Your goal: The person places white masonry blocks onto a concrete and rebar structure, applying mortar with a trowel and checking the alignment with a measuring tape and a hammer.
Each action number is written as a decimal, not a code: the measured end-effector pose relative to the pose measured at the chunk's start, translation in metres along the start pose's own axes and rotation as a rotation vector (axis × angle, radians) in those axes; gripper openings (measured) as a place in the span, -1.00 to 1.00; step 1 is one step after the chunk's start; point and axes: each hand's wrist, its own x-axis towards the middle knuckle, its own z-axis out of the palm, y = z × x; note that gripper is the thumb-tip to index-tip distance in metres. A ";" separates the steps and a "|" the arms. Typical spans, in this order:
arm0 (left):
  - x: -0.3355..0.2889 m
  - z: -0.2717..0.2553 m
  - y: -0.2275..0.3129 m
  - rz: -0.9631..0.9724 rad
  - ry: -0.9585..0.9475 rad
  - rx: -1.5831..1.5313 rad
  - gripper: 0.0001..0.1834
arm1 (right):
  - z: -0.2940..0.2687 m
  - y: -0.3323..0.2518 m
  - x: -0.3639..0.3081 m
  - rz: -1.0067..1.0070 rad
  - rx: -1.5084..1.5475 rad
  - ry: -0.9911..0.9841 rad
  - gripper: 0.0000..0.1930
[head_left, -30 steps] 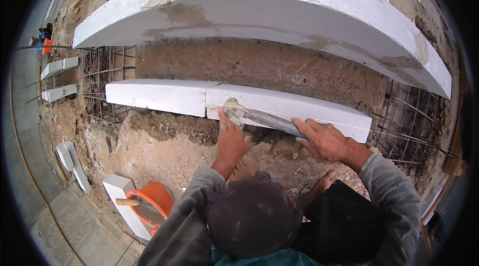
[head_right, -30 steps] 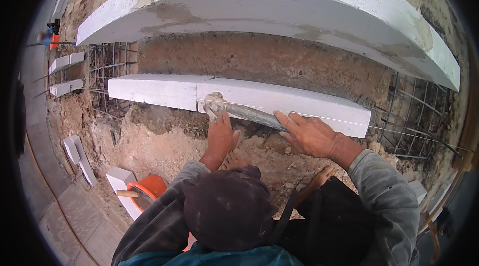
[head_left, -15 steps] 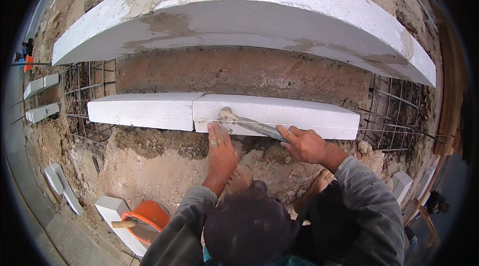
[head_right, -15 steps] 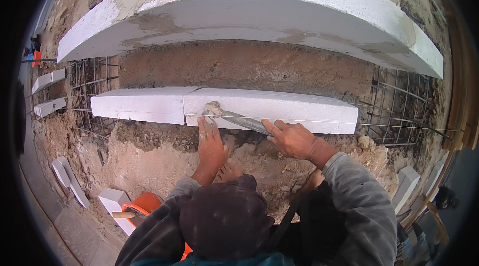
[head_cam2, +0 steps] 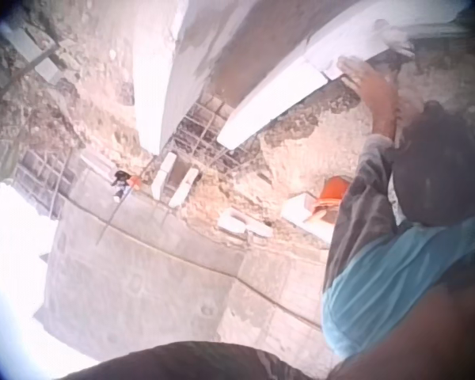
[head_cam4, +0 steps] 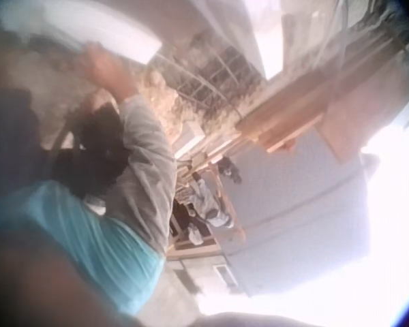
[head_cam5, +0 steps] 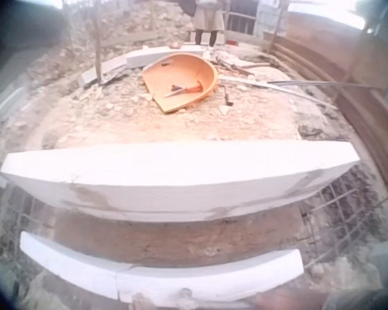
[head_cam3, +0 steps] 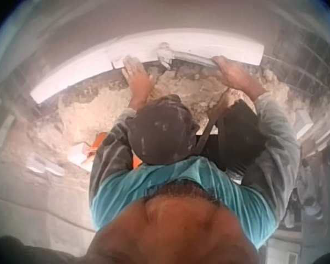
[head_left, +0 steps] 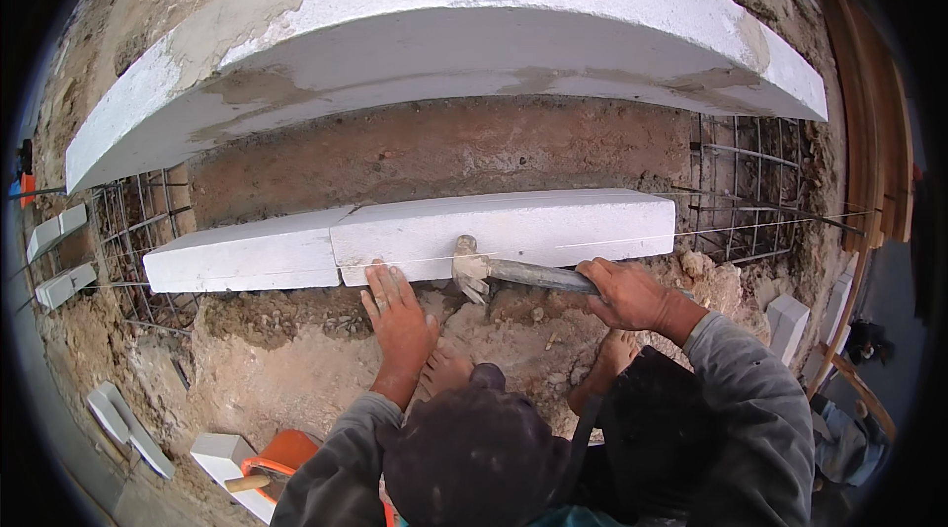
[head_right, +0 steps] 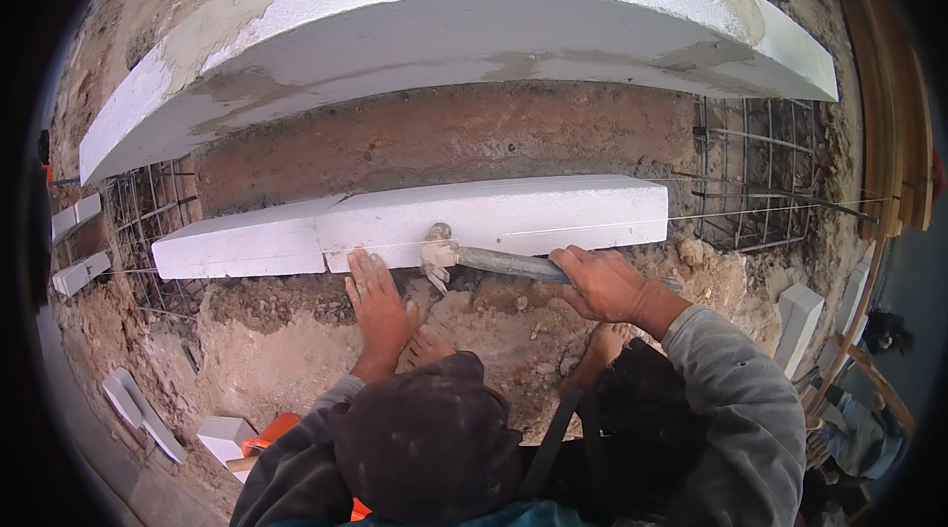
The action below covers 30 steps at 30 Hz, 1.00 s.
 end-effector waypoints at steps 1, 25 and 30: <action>-0.001 -0.001 -0.001 -0.003 -0.007 0.008 0.11 | -0.004 0.003 -0.011 0.002 0.007 0.000 -0.51; 0.039 -0.012 -0.004 -0.296 0.188 0.004 0.02 | 0.105 0.070 -0.112 0.424 0.405 0.392 -0.58; 0.042 -0.012 -0.008 -0.327 0.153 0.007 0.01 | 0.105 0.071 -0.120 0.409 0.450 0.520 -0.68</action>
